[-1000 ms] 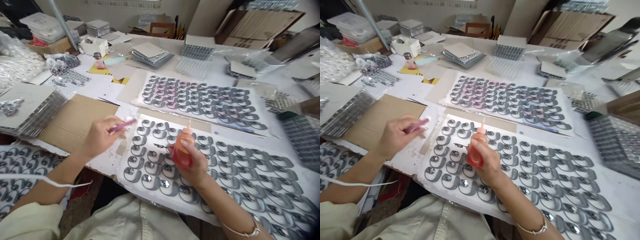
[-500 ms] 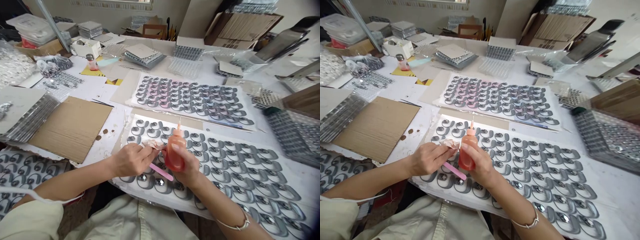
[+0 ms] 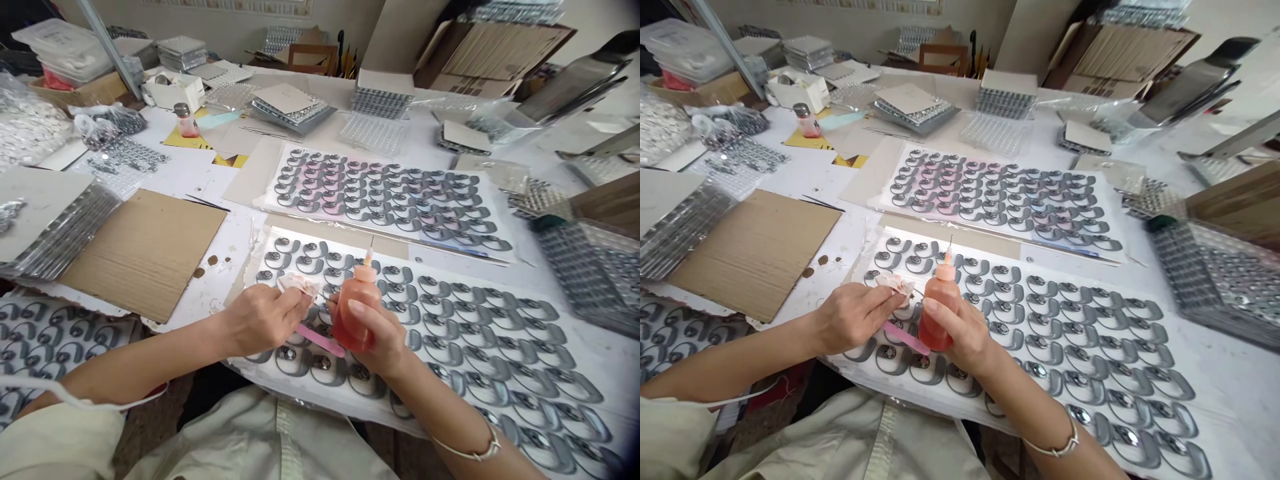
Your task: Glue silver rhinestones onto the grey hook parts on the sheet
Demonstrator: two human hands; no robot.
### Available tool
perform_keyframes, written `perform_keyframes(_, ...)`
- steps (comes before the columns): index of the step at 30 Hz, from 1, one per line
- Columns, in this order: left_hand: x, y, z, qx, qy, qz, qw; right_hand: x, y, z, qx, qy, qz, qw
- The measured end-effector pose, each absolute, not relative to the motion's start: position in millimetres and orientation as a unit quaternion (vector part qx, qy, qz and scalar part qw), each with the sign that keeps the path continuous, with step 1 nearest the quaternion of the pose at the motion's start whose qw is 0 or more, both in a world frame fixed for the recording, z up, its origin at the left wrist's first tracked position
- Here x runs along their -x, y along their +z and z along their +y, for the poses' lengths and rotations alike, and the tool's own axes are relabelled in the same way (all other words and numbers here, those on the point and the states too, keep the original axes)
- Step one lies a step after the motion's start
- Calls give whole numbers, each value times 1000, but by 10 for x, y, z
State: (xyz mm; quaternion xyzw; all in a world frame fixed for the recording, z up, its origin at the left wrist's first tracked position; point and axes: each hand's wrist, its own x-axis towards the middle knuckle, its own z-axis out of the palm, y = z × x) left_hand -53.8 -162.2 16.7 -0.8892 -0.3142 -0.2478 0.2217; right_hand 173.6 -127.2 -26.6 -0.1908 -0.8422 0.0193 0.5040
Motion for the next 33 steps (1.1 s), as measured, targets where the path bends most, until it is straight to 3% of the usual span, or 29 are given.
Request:
perform_keyframes(8,913,204,-1594,858,-257,-380,233,-1696,-280,-1220,231,37,-824,516)
perform_keyframes(16,1910,140,-1454,645,-212,-715,166,-1731,-304,-1190,309,13,-828,467)
perform_keyframes(20,2053,143,-1471,593,-329,-731,76,-1717,-136,-1151,429,64,-813,388)
perform_keyframes(25,1905,189,-1493,463,-493,-723,-143,-1595,27,-1099,567,174,-760,264)
perform_keyframes(29,1839,219,-1442,400,-643,-597,-264,-1493,0,-1047,572,153,-777,212)
perform_keyframes(33,1832,237,-1411,367,-704,-524,-309,-1458,-120,-1041,543,89,-817,171)
